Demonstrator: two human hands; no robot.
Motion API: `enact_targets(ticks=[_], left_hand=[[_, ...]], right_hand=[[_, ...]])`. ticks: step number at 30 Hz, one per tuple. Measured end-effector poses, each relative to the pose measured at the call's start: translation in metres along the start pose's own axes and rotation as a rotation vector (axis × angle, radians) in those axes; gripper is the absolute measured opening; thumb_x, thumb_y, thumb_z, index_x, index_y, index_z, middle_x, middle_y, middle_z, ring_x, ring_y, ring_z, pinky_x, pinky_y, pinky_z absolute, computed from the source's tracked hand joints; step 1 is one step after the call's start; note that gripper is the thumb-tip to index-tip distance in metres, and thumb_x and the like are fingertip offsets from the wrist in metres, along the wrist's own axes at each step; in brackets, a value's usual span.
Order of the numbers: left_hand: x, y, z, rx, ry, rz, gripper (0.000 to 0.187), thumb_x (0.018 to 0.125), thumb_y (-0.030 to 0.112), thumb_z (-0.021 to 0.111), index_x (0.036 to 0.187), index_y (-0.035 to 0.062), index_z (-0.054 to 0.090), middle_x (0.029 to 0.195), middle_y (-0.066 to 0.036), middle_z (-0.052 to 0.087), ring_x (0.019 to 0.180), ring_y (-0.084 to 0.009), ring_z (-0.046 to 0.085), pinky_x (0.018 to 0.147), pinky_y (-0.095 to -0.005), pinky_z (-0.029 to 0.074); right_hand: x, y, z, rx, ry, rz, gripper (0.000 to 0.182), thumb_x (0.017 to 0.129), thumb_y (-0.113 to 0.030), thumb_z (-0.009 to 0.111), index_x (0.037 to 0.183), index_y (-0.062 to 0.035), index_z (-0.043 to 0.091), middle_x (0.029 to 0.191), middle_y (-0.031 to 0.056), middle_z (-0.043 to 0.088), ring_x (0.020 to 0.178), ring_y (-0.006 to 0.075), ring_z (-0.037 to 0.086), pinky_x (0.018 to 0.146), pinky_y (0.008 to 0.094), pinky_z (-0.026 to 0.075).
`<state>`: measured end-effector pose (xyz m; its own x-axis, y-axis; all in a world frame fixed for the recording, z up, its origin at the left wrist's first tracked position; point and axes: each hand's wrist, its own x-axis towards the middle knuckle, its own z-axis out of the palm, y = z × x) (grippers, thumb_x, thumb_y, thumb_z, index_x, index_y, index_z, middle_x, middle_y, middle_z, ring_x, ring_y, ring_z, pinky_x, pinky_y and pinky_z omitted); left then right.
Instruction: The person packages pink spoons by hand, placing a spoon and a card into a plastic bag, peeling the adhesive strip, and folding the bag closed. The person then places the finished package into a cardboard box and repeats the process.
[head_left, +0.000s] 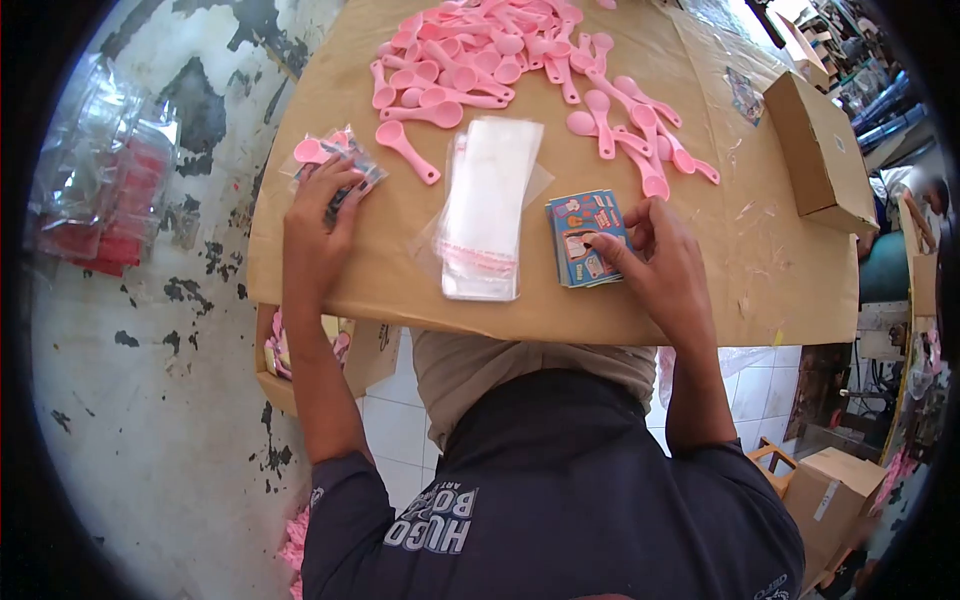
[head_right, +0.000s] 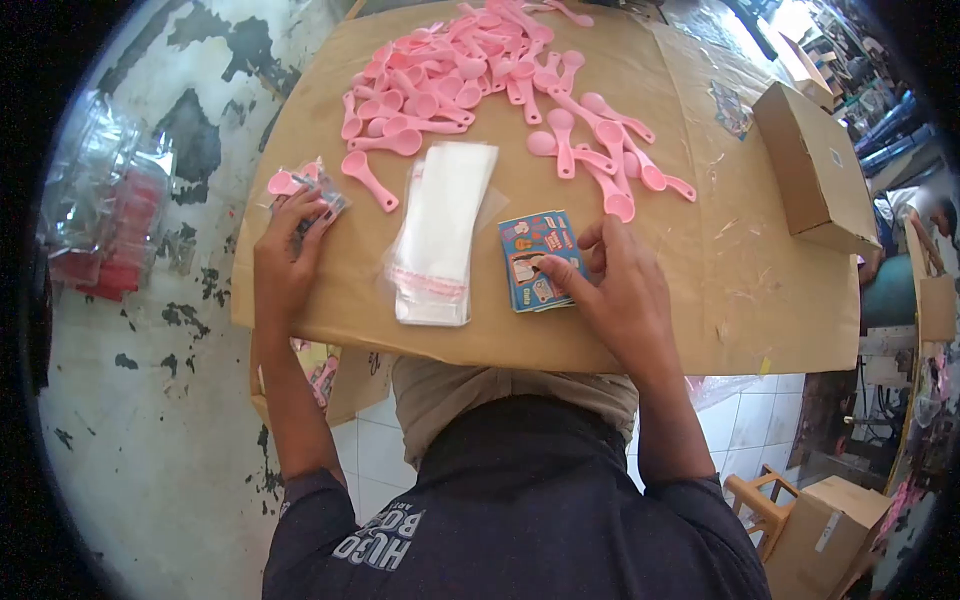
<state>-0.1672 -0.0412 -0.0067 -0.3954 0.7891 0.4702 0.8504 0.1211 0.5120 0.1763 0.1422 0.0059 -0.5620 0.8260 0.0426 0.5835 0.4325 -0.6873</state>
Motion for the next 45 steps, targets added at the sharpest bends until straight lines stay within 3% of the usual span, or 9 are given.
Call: enact_targets(ticks=[3,5,11,17,23,29,33,38,45], left_hand=[[0.005,0.014,-0.005,0.087,0.018,0.107,0.021,0.094,0.013,0.070,0.109,-0.0003,0.070,0.126,-0.020,0.070,0.124,-0.0356,0.063,0.115,-0.0453,0.041],[0.003,0.044,0.005,-0.186,0.088,-0.033,0.021,0.096,0.016,0.071,0.108,-0.0011,0.070,0.114,-0.017,0.072,0.111,-0.0283,0.068,0.100,-0.0378,0.050],[0.007,0.084,0.046,-0.046,-0.181,-0.294,0.023,0.089,0.019,0.080,0.093,-0.0009,0.069,0.086,-0.007,0.067,0.077,-0.0141,0.060,0.070,-0.0318,0.049],[0.008,0.082,0.053,-0.272,-0.168,-0.490,0.025,0.088,0.019,0.082,0.090,-0.0024,0.069,0.074,-0.003,0.065,0.067,-0.0097,0.055,0.062,-0.0290,0.046],[0.002,0.080,0.053,-0.385,-0.044,-0.492,0.018,0.095,0.011,0.074,0.101,-0.0058,0.072,0.076,-0.005,0.066,0.065,-0.0096,0.056,0.062,-0.0278,0.047],[-0.006,0.076,0.057,-0.347,0.191,-0.310,0.019,0.097,0.013,0.073,0.102,-0.0057,0.073,0.086,-0.003,0.068,0.071,-0.0074,0.053,0.063,-0.0250,0.043],[-0.017,0.064,0.065,-0.530,0.344,-0.337,0.018,0.100,0.013,0.070,0.110,-0.0023,0.071,0.091,-0.005,0.069,0.075,-0.0076,0.055,0.067,-0.0237,0.045],[-0.022,0.088,0.059,-1.436,0.243,-0.515,0.024,0.102,0.012,0.066,0.124,0.0038,0.060,0.120,-0.018,0.072,0.096,-0.0197,0.073,0.081,-0.0286,0.058],[-0.021,0.126,0.056,-1.553,0.336,-0.605,0.026,0.102,0.016,0.068,0.124,0.0037,0.064,0.125,-0.018,0.071,0.108,-0.0279,0.073,0.087,-0.0316,0.059]], right_hand=[[0.005,0.006,0.001,0.141,0.002,-0.023,0.044,0.086,-0.038,0.084,0.094,-0.0023,0.060,0.074,0.0084,0.063,0.067,0.0203,0.059,0.063,0.0360,0.048],[0.007,0.008,0.000,0.214,-0.012,-0.027,0.041,0.087,-0.035,0.085,0.092,-0.0017,0.061,0.072,0.0075,0.063,0.065,0.0176,0.059,0.061,0.0338,0.047],[0.016,0.014,0.004,0.380,-0.047,0.037,0.035,0.091,-0.028,0.082,0.086,0.0010,0.063,0.068,0.0041,0.064,0.063,0.0095,0.057,0.057,0.0301,0.045],[0.016,0.018,0.003,0.383,-0.008,0.025,0.028,0.098,-0.023,0.074,0.090,0.0026,0.066,0.065,0.0026,0.062,0.060,0.0084,0.054,0.055,0.0282,0.044],[0.021,0.021,0.008,0.602,0.271,-0.114,0.021,0.108,-0.018,0.060,0.096,-0.0006,0.063,0.083,-0.0017,0.062,0.076,0.0040,0.053,0.065,0.0247,0.045],[0.014,0.016,0.005,0.818,0.186,-0.094,0.019,0.111,-0.019,0.052,0.101,-0.0048,0.059,0.084,-0.0032,0.060,0.070,0.0004,0.047,0.058,0.0200,0.039],[0.007,-0.001,0.005,0.896,0.120,-0.081,0.015,0.110,-0.017,0.054,0.103,-0.0058,0.059,0.085,-0.0034,0.061,0.066,-0.0006,0.045,0.054,0.0180,0.037],[-0.007,-0.020,0.009,0.884,-0.076,-0.059,0.015,0.105,-0.012,0.063,0.115,-0.0015,0.062,0.085,-0.0017,0.065,0.060,0.0017,0.052,0.052,0.0185,0.041],[-0.010,-0.026,0.022,0.662,-0.110,-0.182,0.016,0.101,-0.013,0.069,0.111,-0.0003,0.068,0.078,0.0008,0.067,0.061,0.0032,0.055,0.053,0.0219,0.042]])
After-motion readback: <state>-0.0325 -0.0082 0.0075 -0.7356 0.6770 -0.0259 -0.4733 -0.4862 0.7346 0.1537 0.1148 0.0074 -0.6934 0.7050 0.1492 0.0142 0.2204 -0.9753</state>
